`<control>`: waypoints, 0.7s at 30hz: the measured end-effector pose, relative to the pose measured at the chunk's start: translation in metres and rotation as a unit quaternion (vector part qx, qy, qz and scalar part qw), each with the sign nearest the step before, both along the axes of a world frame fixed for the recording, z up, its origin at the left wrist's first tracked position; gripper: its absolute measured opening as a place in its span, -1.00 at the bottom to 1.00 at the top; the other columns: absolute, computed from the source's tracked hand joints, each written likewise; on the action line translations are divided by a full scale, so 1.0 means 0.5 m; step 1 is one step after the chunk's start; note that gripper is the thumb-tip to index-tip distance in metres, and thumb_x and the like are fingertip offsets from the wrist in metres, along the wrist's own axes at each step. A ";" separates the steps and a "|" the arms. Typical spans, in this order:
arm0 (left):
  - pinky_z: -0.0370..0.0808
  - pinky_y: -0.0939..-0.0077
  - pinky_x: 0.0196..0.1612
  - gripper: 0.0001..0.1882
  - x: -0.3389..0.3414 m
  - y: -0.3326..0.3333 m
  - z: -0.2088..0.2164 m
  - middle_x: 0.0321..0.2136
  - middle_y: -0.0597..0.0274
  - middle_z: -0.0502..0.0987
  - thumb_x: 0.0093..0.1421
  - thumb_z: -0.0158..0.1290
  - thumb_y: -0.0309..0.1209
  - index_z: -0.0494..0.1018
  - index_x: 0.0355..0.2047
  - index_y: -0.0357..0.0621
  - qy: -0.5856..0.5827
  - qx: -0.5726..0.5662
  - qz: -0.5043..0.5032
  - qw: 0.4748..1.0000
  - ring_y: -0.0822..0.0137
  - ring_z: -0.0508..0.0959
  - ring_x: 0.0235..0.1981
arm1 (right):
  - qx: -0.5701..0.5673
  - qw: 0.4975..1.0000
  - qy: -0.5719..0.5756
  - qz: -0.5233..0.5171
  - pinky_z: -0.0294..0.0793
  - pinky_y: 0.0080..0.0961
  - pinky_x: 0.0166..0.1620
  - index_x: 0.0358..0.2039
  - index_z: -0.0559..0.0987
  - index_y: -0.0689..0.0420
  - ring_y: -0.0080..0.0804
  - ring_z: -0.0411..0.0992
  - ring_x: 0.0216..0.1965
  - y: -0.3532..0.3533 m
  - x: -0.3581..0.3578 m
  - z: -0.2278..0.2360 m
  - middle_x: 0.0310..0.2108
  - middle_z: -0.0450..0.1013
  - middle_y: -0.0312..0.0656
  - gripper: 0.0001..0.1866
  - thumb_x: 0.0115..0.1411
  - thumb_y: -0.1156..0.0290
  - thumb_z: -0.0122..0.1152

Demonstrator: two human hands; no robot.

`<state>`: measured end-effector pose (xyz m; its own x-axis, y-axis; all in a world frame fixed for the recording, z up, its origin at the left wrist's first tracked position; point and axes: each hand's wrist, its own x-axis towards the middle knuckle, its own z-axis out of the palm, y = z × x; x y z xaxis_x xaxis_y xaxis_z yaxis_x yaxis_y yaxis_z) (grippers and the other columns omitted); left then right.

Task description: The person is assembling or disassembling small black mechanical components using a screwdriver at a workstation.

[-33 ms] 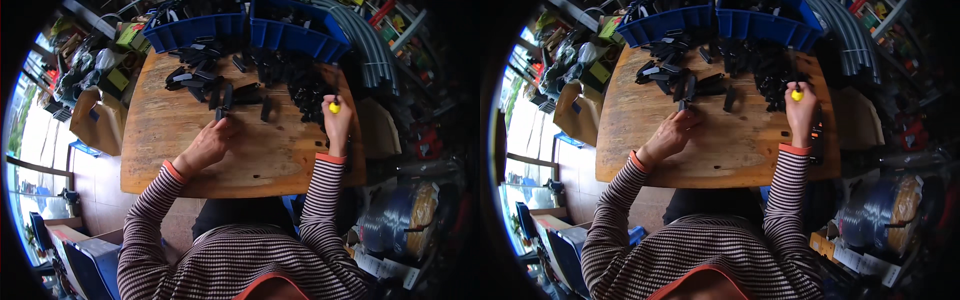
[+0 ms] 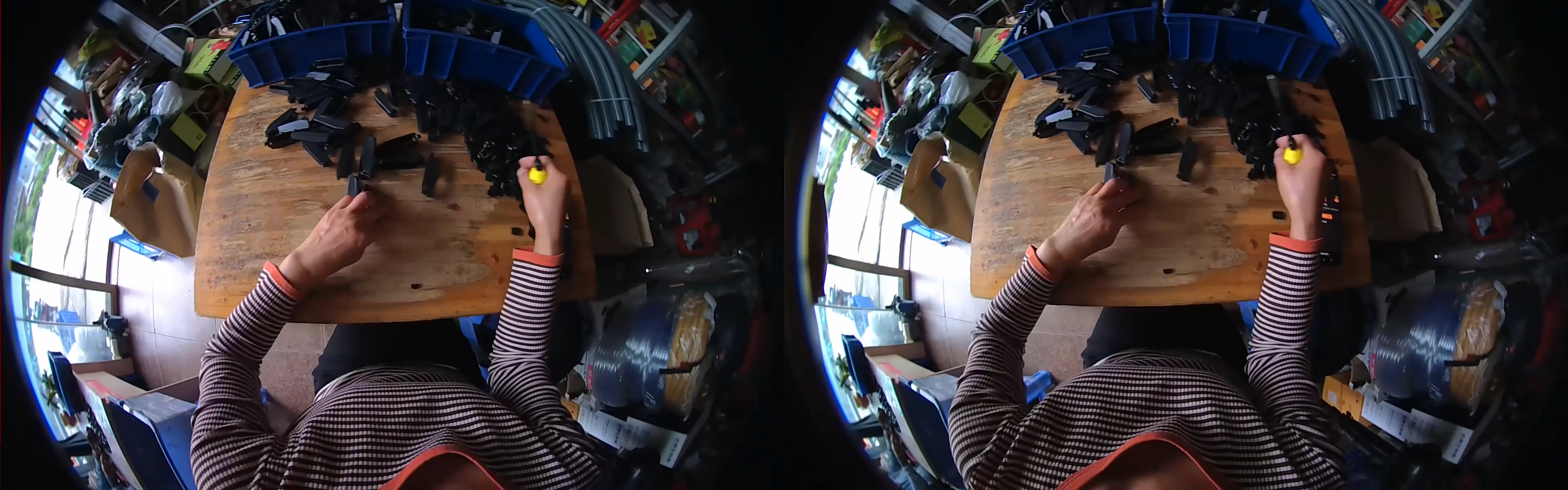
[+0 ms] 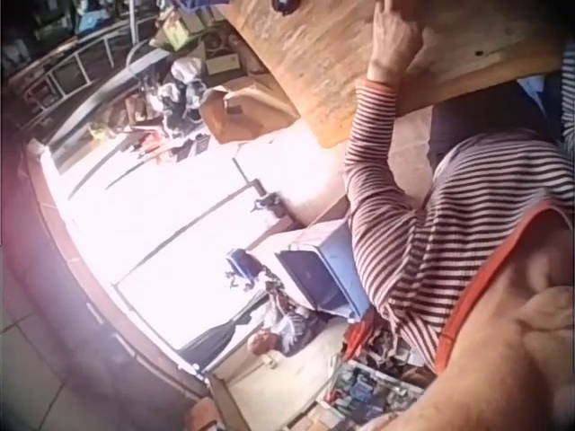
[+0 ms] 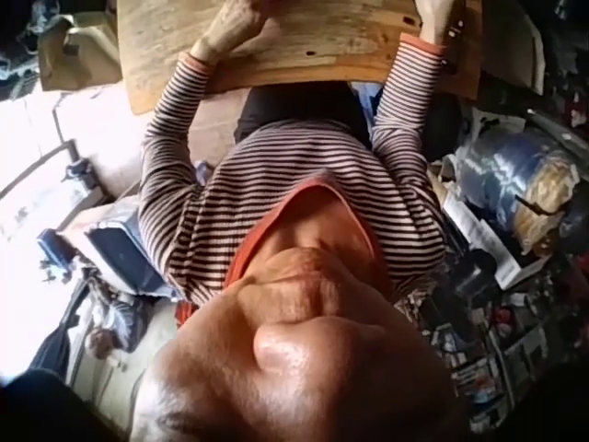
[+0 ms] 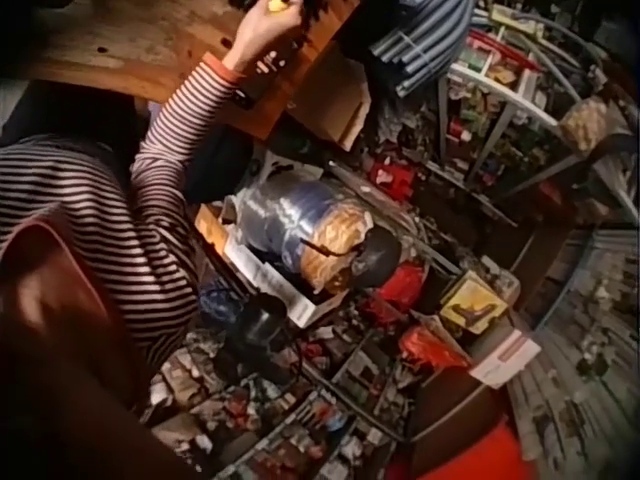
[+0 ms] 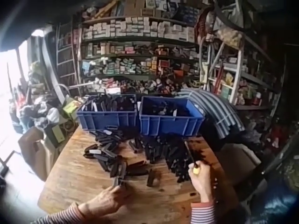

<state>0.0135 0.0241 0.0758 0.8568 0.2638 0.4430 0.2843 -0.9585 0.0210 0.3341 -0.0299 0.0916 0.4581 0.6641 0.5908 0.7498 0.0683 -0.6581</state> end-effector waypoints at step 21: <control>0.44 0.39 -0.05 -0.58 0.009 -0.002 -0.078 0.03 0.09 0.37 0.08 0.00 -0.44 0.45 0.00 0.02 0.018 -0.046 -0.095 0.994 0.24 0.44 -0.14 | -0.287 0.948 -0.079 0.109 0.46 -0.35 -0.22 -0.29 0.54 0.28 -0.09 0.49 -0.28 0.045 -0.078 -0.088 -0.29 0.50 -0.02 -0.72 -0.05 0.47 0.33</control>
<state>0.0180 0.0229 0.0367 0.9102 0.1343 0.3918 0.1013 -0.9894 0.1037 0.2949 -0.0076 0.0474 0.2096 0.9658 0.1527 0.8511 -0.1034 -0.5147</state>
